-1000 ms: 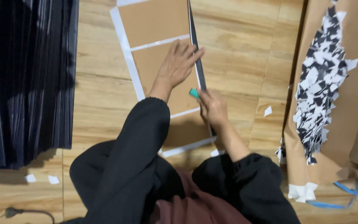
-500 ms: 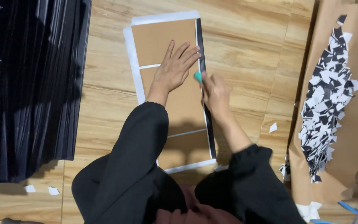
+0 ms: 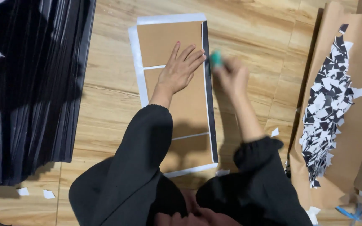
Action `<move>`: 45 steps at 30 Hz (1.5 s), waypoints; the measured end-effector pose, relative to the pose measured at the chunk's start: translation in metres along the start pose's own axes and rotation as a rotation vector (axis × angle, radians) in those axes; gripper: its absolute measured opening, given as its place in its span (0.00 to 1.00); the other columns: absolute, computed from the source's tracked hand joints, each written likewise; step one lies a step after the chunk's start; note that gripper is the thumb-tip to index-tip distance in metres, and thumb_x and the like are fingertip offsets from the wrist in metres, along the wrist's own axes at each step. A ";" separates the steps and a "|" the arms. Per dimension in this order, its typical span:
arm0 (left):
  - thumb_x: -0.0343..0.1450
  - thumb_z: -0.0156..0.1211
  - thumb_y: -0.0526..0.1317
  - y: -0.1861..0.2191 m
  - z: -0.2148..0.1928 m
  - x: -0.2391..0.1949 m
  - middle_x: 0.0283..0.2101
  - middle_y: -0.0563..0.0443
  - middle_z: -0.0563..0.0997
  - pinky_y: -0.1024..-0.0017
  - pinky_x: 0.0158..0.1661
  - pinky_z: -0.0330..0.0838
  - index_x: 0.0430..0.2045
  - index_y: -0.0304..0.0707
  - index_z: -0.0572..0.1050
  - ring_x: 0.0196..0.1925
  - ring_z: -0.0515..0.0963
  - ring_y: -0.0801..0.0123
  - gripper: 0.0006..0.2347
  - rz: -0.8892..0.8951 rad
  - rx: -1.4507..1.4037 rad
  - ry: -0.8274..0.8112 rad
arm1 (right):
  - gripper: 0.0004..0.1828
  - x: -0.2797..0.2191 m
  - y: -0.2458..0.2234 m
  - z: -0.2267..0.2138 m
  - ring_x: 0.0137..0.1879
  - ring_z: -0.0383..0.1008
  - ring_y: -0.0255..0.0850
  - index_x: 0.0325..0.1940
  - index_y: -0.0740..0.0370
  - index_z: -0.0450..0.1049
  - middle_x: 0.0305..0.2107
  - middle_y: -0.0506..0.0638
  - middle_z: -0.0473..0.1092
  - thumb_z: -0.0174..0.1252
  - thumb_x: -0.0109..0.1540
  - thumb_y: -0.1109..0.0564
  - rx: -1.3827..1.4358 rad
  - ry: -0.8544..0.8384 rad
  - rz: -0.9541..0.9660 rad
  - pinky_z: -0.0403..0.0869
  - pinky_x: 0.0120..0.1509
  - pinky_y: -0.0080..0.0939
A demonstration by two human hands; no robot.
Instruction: Applying adhesive to cardboard panels and folding them to assemble box components in a production setting.
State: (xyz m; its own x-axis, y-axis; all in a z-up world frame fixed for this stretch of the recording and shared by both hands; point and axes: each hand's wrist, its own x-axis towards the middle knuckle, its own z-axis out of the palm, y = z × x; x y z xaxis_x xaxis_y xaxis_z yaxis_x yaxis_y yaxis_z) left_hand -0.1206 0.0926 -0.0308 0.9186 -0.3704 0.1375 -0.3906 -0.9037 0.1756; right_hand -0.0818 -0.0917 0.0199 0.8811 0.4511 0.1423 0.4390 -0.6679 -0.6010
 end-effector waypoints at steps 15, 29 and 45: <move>0.63 0.45 0.38 -0.003 0.009 0.002 0.52 0.56 0.60 0.49 0.61 0.42 0.49 0.52 0.59 0.62 0.52 0.63 0.19 -0.029 -0.060 0.086 | 0.16 0.088 0.037 0.045 0.31 0.69 0.53 0.40 0.61 0.75 0.24 0.53 0.63 0.67 0.49 0.60 -0.157 0.188 -0.106 0.69 0.35 0.47; 0.64 0.42 0.35 -0.006 -0.001 0.005 0.60 0.51 0.56 0.58 0.64 0.36 0.49 0.44 0.57 0.65 0.51 0.66 0.18 -0.115 -0.125 0.072 | 0.12 0.014 0.028 0.022 0.35 0.69 0.54 0.40 0.58 0.73 0.24 0.53 0.63 0.62 0.52 0.58 -0.084 -0.104 -0.125 0.68 0.39 0.47; 0.62 0.53 0.32 0.023 -0.016 0.012 0.64 0.53 0.48 0.36 0.53 0.45 0.59 0.42 0.51 0.64 0.46 0.57 0.29 -0.168 0.149 -0.174 | 0.13 -0.213 -0.021 -0.011 0.34 0.66 0.49 0.47 0.61 0.70 0.28 0.53 0.66 0.52 0.59 0.56 -0.039 -0.116 -0.088 0.65 0.37 0.44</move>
State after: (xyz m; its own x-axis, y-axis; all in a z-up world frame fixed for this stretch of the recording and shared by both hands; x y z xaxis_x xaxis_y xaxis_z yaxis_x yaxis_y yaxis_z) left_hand -0.1197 0.0707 -0.0098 0.9711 -0.2326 -0.0528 -0.2310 -0.9723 0.0351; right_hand -0.2768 -0.1807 0.0110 0.8139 0.5723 0.1000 0.5218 -0.6445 -0.5588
